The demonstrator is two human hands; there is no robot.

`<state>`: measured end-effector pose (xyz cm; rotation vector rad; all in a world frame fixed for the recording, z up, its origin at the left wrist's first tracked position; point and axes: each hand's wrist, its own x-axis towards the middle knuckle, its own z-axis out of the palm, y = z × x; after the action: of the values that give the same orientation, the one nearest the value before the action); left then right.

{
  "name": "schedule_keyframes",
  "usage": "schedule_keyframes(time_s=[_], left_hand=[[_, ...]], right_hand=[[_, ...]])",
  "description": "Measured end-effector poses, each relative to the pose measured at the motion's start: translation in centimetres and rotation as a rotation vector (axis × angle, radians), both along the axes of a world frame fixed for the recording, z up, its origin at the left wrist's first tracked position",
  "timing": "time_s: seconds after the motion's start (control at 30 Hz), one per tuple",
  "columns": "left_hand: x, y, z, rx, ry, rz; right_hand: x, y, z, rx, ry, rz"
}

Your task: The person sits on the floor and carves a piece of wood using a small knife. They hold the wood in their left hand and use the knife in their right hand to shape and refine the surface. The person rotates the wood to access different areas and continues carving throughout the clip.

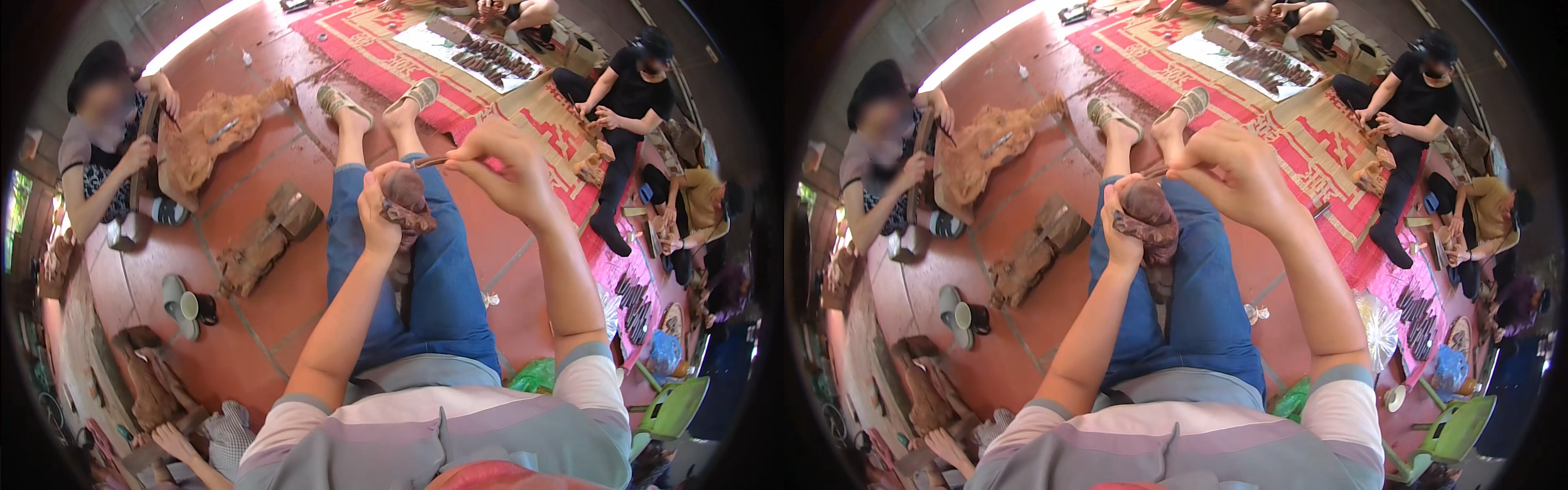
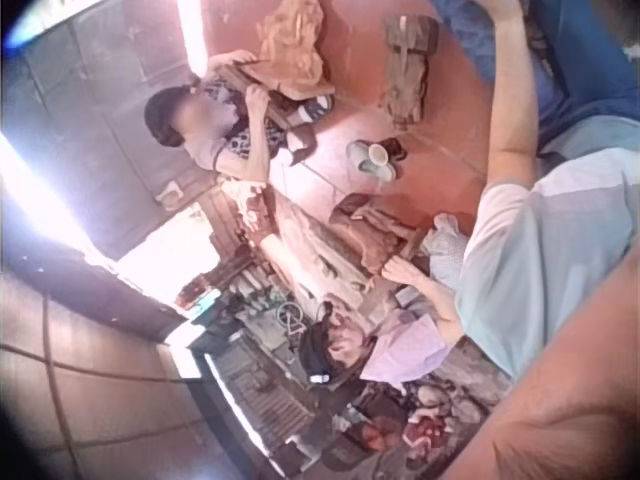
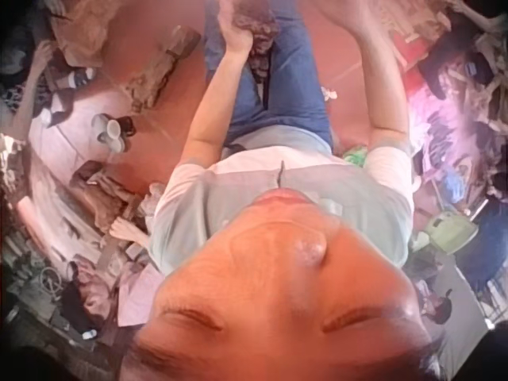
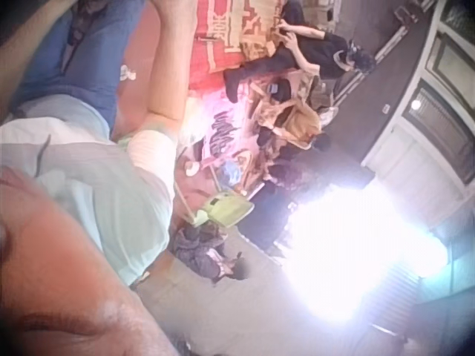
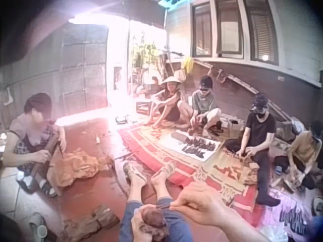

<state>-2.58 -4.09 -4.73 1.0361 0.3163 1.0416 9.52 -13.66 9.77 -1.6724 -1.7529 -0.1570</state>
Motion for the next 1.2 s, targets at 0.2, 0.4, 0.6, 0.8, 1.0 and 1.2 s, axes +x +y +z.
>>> schedule_keyframes(time_s=[0.2,0.4,0.6,0.8,1.0,1.2], left_hand=[[-1.5,2.1,-0.7,0.107,0.039,-0.013],[-0.6,1.0,-1.6,0.225,0.079,0.1],[-0.5,1.7,-2.4,0.152,0.084,0.058],[-0.2,2.1,-0.5,0.115,0.017,0.045],[-0.5,1.2,-2.0,0.021,0.022,-0.022],[-1.1,1.1,-1.8,-0.019,0.109,0.031]], right_hand=[[-1.9,1.7,-3.7,0.039,0.046,0.276],[-5.2,1.3,-0.8,0.043,0.039,0.421],[-3.1,1.4,0.2,-0.032,0.156,0.344],[-0.2,1.7,-0.1,-0.025,-0.046,0.168],[-1.4,2.1,-2.8,-0.033,0.145,0.446],[-3.1,1.7,-2.7,0.098,0.166,0.417]])
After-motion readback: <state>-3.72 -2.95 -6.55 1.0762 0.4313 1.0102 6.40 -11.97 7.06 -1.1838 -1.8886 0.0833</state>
